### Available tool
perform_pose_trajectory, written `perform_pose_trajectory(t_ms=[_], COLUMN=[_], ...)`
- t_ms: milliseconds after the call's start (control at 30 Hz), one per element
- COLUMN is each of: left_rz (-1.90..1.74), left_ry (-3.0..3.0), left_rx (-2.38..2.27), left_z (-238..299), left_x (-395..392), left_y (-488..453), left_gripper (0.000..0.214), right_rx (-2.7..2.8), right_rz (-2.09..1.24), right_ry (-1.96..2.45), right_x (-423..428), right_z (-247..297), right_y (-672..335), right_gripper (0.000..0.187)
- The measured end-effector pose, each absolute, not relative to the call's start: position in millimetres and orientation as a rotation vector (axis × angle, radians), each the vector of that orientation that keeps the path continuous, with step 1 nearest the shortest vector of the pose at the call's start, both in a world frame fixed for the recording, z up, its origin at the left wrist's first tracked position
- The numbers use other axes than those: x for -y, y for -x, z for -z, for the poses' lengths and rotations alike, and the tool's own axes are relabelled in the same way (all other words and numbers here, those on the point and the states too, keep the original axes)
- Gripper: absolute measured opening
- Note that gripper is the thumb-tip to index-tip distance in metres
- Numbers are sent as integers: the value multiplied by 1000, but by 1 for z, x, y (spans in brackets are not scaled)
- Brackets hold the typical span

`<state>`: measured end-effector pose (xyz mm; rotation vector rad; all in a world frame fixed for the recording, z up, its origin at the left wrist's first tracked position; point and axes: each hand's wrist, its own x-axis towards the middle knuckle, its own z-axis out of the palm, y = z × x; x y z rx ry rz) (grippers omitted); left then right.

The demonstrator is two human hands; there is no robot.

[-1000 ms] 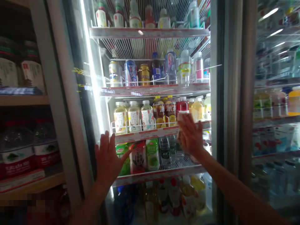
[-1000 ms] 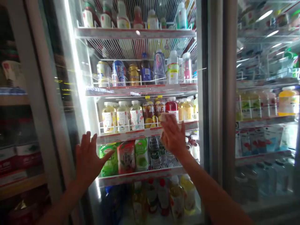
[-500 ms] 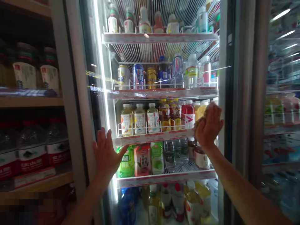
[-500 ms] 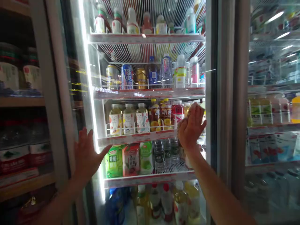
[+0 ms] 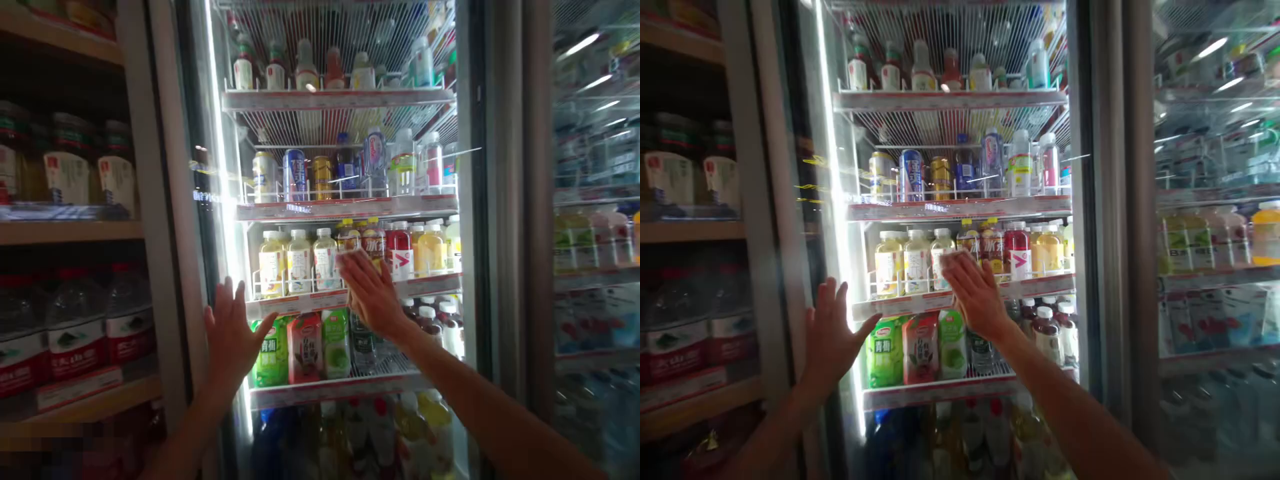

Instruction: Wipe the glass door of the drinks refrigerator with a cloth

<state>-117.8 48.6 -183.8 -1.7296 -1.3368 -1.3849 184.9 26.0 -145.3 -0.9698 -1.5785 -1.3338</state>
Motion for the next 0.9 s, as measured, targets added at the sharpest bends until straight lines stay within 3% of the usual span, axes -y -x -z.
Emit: perform_pose_trajectory(t_ms=[200, 367, 533, 733, 900], left_rz=[1373, 1338, 1352, 1278, 1152], left_ry=[1740, 1737, 1707, 1706, 1719], left_rx=[1316, 1298, 1353, 1370, 1379], left_z=[186, 186, 182, 181, 180], left_x=[-51, -49, -49, -49, -47], left_y=[119, 125, 138, 153, 168], left_gripper=[81, 78, 83, 80, 75], right_rx=[1094, 1688, 1185, 1696, 1211], right_rz=[1092, 1307, 1116, 1372, 1159], right_ry=[1128, 890, 1037, 798, 961], right_x=[-28, -31, -37, -45, -51], right_z=[130, 137, 126, 128, 110], right_y=[-173, -138, -130, -95, -80], right_gripper=[68, 73, 68, 70, 64])
